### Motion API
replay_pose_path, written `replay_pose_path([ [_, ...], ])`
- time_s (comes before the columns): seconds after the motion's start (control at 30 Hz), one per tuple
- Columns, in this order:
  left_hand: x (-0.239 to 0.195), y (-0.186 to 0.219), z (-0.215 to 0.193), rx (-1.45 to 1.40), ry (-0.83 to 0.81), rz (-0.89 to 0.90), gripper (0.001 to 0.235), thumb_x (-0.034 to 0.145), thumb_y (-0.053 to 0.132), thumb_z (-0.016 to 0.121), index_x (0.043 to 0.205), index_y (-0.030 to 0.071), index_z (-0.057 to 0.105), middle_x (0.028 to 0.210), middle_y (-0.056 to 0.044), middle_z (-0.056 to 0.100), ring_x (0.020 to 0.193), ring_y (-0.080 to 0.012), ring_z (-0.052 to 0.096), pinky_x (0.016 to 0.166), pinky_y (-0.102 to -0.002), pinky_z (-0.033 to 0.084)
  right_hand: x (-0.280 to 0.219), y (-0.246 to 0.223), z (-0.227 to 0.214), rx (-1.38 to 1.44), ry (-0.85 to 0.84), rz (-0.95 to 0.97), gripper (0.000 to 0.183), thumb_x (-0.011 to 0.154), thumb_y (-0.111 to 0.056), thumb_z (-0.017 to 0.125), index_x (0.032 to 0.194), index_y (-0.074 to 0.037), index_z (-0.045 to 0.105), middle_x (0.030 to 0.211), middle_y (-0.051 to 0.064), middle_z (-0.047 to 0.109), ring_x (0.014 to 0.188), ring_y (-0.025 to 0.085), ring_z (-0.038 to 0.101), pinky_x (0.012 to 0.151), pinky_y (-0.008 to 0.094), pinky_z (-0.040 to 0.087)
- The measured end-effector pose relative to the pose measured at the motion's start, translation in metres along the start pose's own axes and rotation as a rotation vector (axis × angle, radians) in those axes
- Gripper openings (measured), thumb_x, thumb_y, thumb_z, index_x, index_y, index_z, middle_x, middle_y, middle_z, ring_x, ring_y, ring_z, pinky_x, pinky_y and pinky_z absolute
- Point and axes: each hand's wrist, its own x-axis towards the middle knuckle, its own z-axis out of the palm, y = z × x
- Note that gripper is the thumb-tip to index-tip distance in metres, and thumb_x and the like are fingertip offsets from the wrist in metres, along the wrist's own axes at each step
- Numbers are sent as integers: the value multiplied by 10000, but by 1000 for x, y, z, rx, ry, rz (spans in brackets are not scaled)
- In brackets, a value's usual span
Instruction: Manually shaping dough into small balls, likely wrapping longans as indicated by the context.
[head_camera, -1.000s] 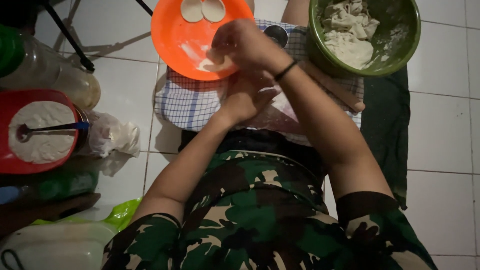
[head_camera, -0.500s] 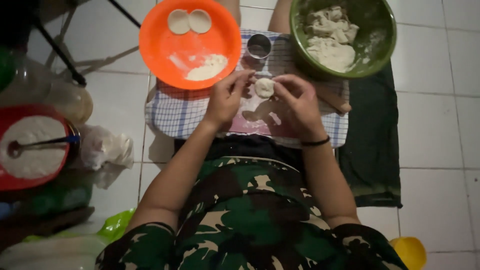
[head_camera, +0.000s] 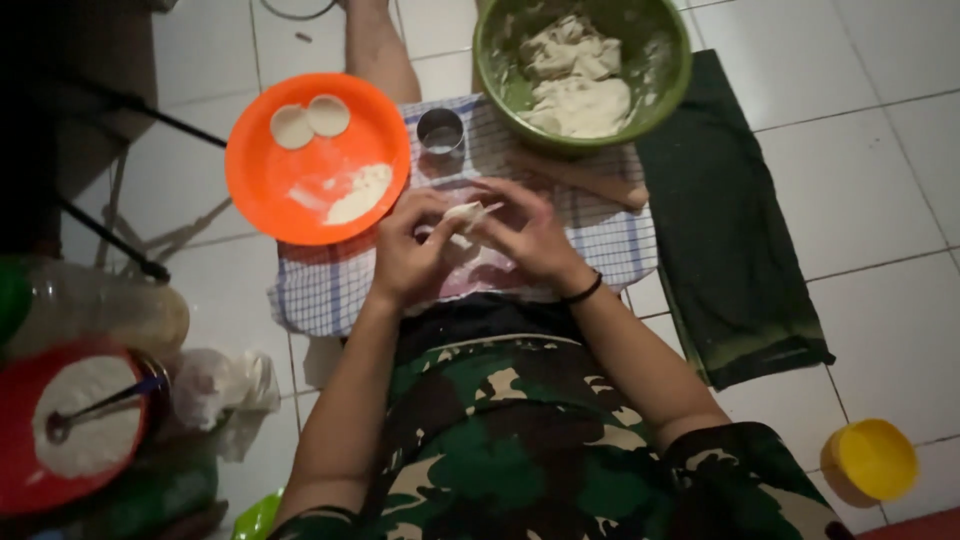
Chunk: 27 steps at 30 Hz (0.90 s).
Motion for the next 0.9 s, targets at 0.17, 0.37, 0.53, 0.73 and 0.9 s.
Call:
replay_pose_path([
  [0.17,1,6,1,-31,-6,71,109,904,147,829,925,70,755,1013,-104,658,1033,-225,681,837,-302,564,-2,3,2,-135,-7,42,447,828,-104,866,1244,-55,708,1126,170,760,1086,362,722,976,472,538],
  [0.37,0,-10,0,-20,-55,93,245,832,168,895,1009,72,755,1087,-109,632,1065,-249,657,898,-344,573,-7,8,-1,-187,19,56,334,809,-87,860,1126,-82,755,954,137,769,946,324,753,872,433,565],
  [0.53,5,-19,3,88,-14,219,297,797,203,928,1004,83,751,998,-86,673,1013,-271,658,854,-330,570,-4,13,1,-251,-3,-61,386,813,-89,853,1180,-80,732,1018,144,776,999,382,741,902,451,565],
  [0.73,-1,-15,5,27,13,234,187,834,123,863,978,69,756,983,-99,681,987,-286,678,836,-344,579,-2,-14,7,-369,-19,-115,472,796,-70,843,1244,-58,698,979,194,762,942,420,737,841,508,576],
  [0.9,-4,-7,6,-96,73,186,224,892,155,845,945,20,674,1006,-151,652,908,-240,639,769,-380,569,-2,-18,6,-308,-54,-105,461,743,-117,920,1157,-62,725,988,208,763,952,445,731,856,514,571],
])
